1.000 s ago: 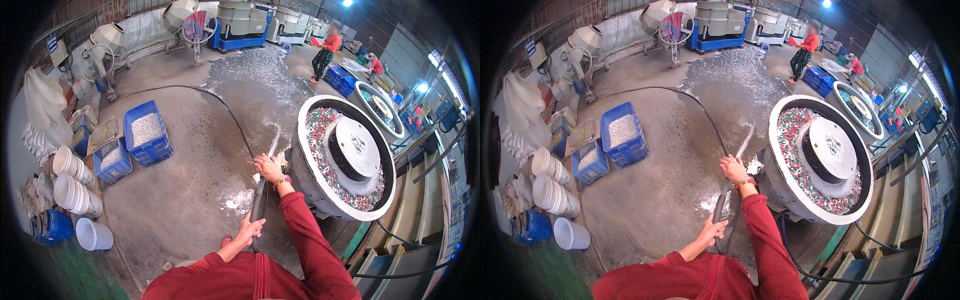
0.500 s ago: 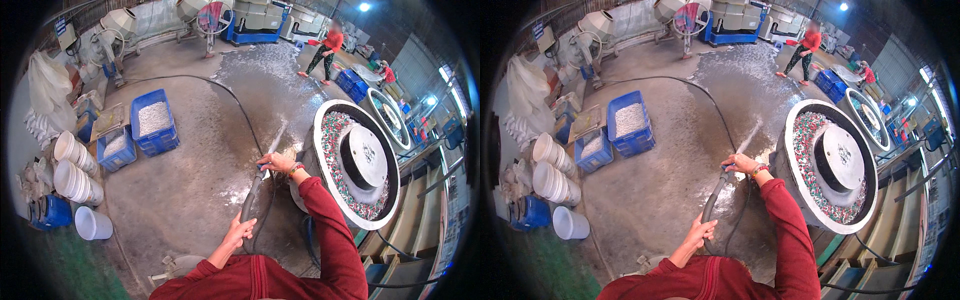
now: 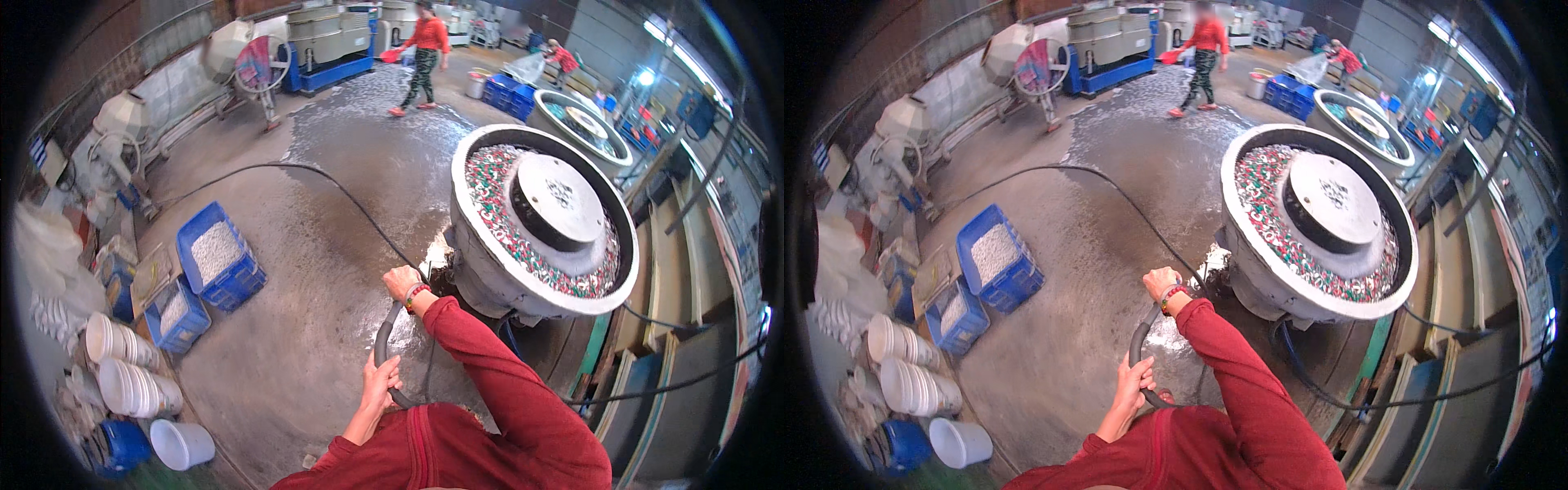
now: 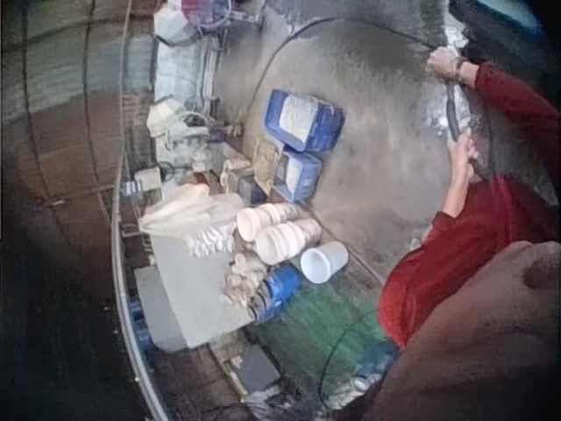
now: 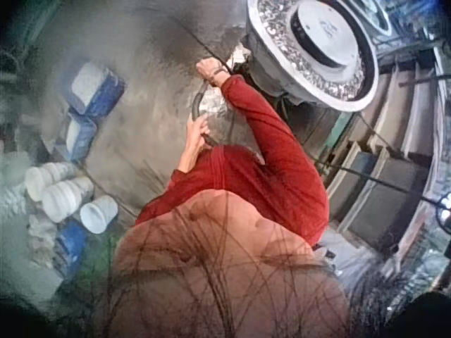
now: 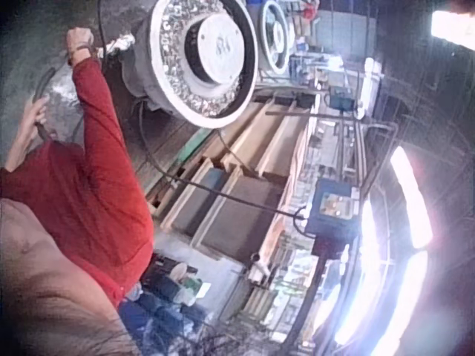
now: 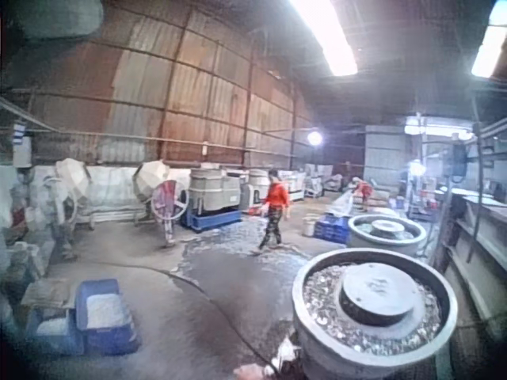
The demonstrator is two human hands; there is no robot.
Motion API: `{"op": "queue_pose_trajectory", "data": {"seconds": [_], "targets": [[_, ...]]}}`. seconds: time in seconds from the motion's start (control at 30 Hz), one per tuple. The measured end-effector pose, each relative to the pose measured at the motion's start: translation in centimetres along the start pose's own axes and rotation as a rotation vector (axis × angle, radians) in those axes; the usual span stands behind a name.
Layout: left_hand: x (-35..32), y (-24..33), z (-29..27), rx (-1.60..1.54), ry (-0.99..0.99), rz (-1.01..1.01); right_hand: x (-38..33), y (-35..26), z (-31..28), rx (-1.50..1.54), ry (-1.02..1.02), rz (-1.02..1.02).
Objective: The person uses a hose to spray water into a rotating drum filled with colorful beads, rinsing them while the drum spins. Another person scoops beads from the drum into buckets. The person continues rinsing the drum and floor area.
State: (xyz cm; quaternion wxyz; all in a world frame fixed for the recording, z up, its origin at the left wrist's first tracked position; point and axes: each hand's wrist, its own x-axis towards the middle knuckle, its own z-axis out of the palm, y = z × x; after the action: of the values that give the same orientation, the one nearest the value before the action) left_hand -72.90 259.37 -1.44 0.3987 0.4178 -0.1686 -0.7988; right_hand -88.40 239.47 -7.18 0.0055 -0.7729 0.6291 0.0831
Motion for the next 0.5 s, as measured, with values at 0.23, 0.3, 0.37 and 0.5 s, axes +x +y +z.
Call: {"op": "queue_pose_trajectory", "data": {"seconds": [0.23,0.3,0.37,0.5], "targets": [[0.2,-2.2,3.5,0.325,-0.150,0.116,-6.0,3.6,4.1,0.215,0.530,0.110],[-0.3,-4.0,3.6,0.525,-0.227,0.169,-8.4,4.6,5.1,0.245,0.574,0.128],[-0.4,-5.9,3.7,0.616,-0.283,0.181,-10.4,6.4,6.6,0.218,0.607,0.174],[-1.6,-8.5,6.3,0.468,-0.282,0.104,-13.9,8.6,2.9,0.339,0.529,0.354]]}}
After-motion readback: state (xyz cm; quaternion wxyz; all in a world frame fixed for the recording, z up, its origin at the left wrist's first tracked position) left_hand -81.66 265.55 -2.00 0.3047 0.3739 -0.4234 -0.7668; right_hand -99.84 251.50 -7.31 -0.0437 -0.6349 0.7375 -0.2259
